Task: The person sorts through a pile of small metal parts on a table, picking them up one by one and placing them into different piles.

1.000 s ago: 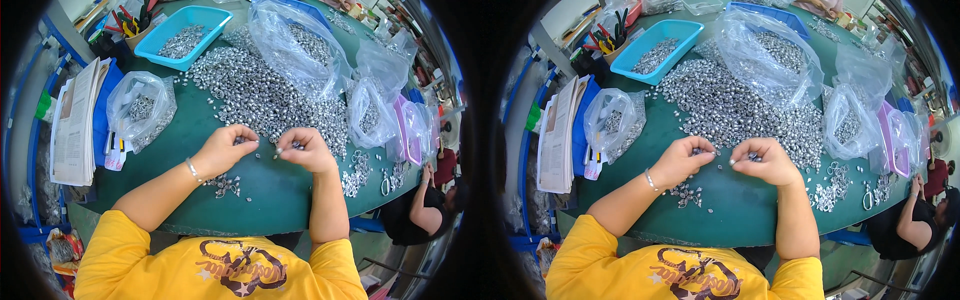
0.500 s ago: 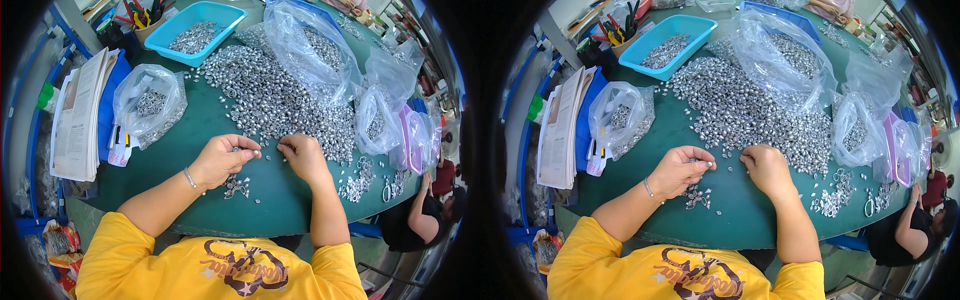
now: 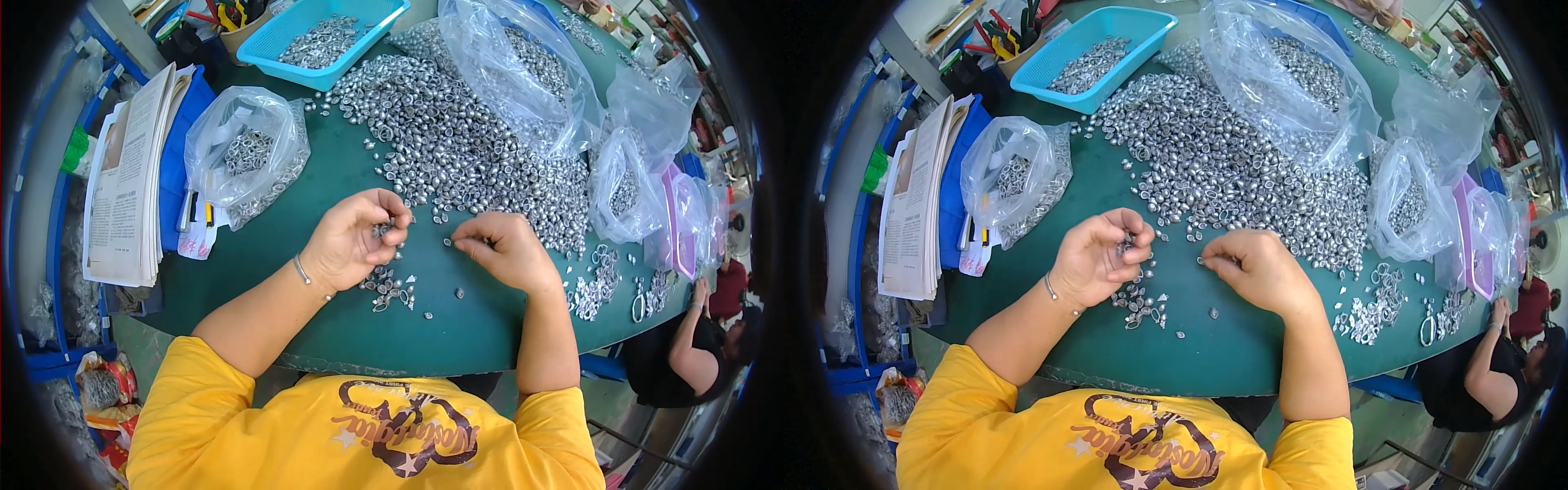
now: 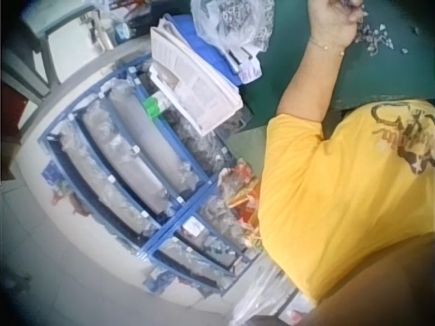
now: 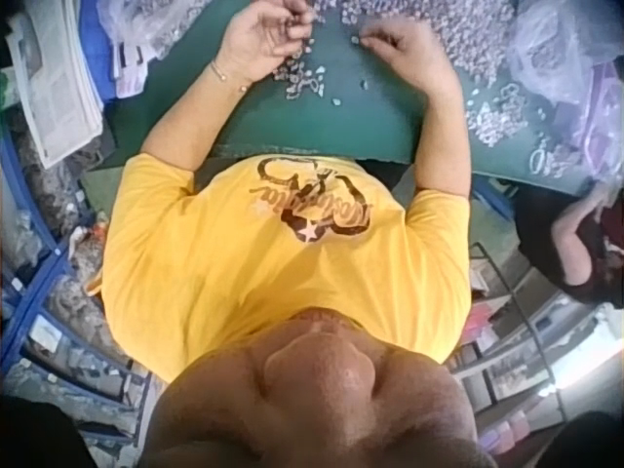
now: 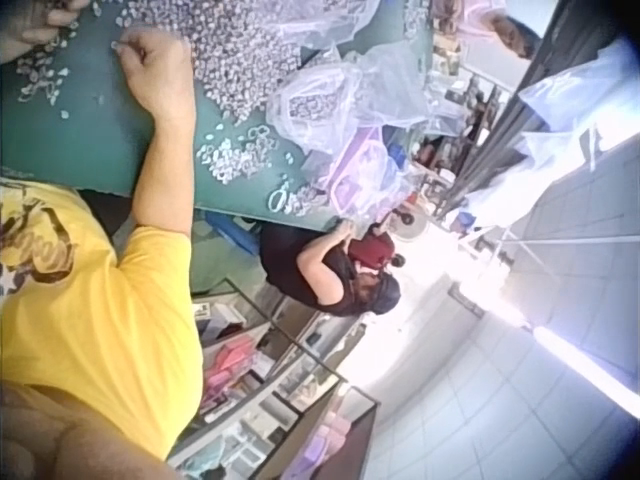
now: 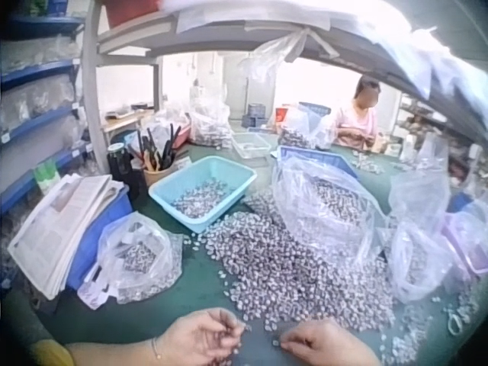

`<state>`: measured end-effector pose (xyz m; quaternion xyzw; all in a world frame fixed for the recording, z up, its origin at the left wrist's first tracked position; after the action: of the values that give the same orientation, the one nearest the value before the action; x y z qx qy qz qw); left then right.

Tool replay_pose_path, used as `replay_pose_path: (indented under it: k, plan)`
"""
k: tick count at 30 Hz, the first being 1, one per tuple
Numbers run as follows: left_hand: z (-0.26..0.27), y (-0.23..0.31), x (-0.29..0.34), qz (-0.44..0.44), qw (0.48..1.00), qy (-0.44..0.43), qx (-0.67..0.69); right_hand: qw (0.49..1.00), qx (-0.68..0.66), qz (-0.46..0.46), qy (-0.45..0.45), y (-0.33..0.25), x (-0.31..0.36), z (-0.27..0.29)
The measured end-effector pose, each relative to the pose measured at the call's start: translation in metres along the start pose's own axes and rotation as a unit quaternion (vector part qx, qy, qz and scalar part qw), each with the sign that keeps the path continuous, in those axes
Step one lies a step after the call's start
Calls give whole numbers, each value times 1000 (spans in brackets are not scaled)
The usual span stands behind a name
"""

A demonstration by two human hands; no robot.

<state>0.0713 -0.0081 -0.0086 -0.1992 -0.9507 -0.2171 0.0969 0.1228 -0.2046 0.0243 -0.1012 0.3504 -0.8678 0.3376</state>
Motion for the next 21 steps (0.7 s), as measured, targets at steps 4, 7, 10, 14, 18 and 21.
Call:
replay_pose_path:
  k: [4,7,10,14,18,21]
  plan:
    - [1,11,4,-27,998,11,-56,996,40,6,-77,-12,11,7]
    - [-10,22,13,-70,981,84,-159,987,59,-41,-146,-17,31,1]
    - [-8,33,20,-115,957,107,-244,984,133,-59,-102,-7,53,-13]
    - [-9,34,36,-149,793,93,-584,995,-35,-82,-42,0,62,-18]
    - [-12,11,47,-161,681,-4,-714,783,-576,-226,-66,-3,57,-26]
    - [-8,-6,49,-211,592,-32,-777,682,-683,-248,-77,-9,50,-36]
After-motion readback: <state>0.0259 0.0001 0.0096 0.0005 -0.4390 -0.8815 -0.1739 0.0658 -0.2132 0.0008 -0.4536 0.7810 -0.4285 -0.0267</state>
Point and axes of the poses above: each hand's wrist, its own x-axis away from the middle knuckle, its own z-axis out of the back of the hand, y = z × x, the point moved 3 cm from there along -x, towards the middle knuckle, and after that the axes turned 7 degrees about x, right-handed, at the moved point
